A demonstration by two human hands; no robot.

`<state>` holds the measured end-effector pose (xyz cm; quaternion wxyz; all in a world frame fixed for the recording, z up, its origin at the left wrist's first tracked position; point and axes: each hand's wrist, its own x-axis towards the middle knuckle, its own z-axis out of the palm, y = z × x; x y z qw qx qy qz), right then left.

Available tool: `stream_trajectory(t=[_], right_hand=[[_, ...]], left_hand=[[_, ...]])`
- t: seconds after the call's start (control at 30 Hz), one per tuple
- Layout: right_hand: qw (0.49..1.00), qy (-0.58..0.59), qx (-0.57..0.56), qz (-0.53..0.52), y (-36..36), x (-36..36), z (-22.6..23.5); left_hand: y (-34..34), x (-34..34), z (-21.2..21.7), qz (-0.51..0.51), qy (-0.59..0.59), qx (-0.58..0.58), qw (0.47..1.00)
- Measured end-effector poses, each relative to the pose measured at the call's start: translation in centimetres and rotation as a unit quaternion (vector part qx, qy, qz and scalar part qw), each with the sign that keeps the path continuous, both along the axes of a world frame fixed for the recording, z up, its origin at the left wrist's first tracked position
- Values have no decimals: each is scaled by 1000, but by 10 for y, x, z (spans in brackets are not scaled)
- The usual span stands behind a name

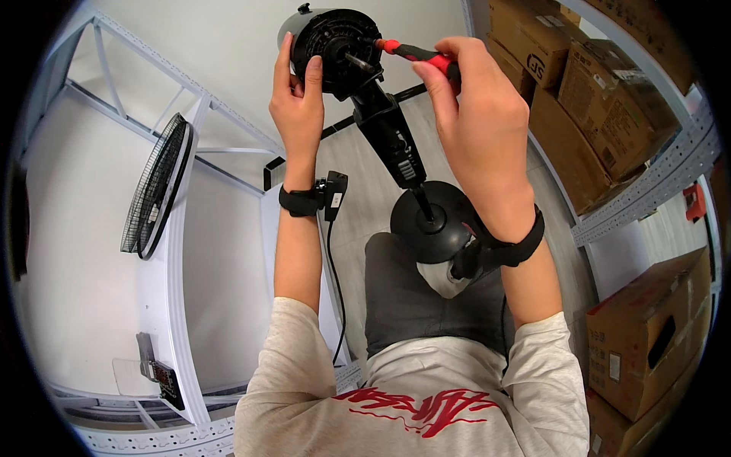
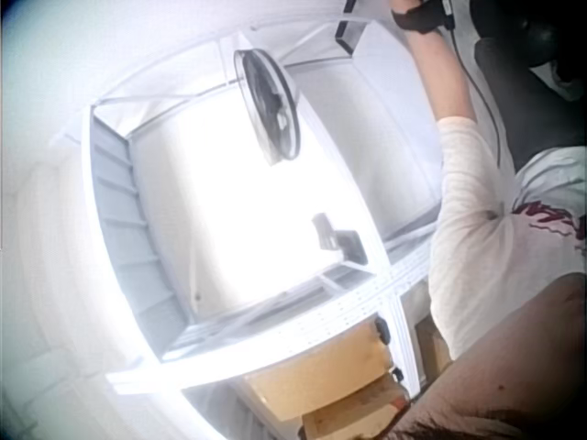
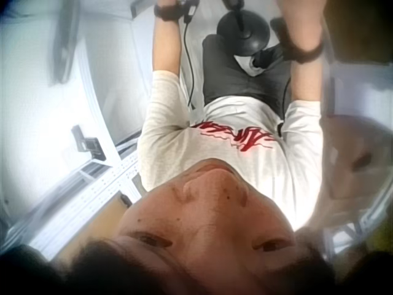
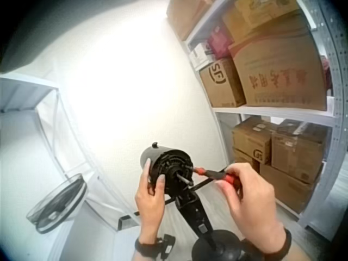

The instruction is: The person uses a screwdriver to remove screws from the back of a standing fan, detaches the rear cover, and removes the motor assembly from the fan housing.

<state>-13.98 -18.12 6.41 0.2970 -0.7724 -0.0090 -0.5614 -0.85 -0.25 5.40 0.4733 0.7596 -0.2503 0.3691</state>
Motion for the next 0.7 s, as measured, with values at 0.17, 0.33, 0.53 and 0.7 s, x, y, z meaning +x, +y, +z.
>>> stream_trajectory(t=[0.17, 0.33, 0.53, 0.7], right_hand=[[991, 99, -17, -92, 1, 7, -12], [994, 9, -60, -96, 4, 9, -8], [998, -35, -42, 9, 1, 6, -4], [996, 60, -1, -60, 5, 4, -9]], left_hand=[[-2, -1, 1, -13, -2, -8, 1000], [0, -1, 0, -8, 6, -3, 1000], [0, 5, -3, -7, -23, -9, 1000], [-1, 5, -3, -7, -22, -9, 1000]])
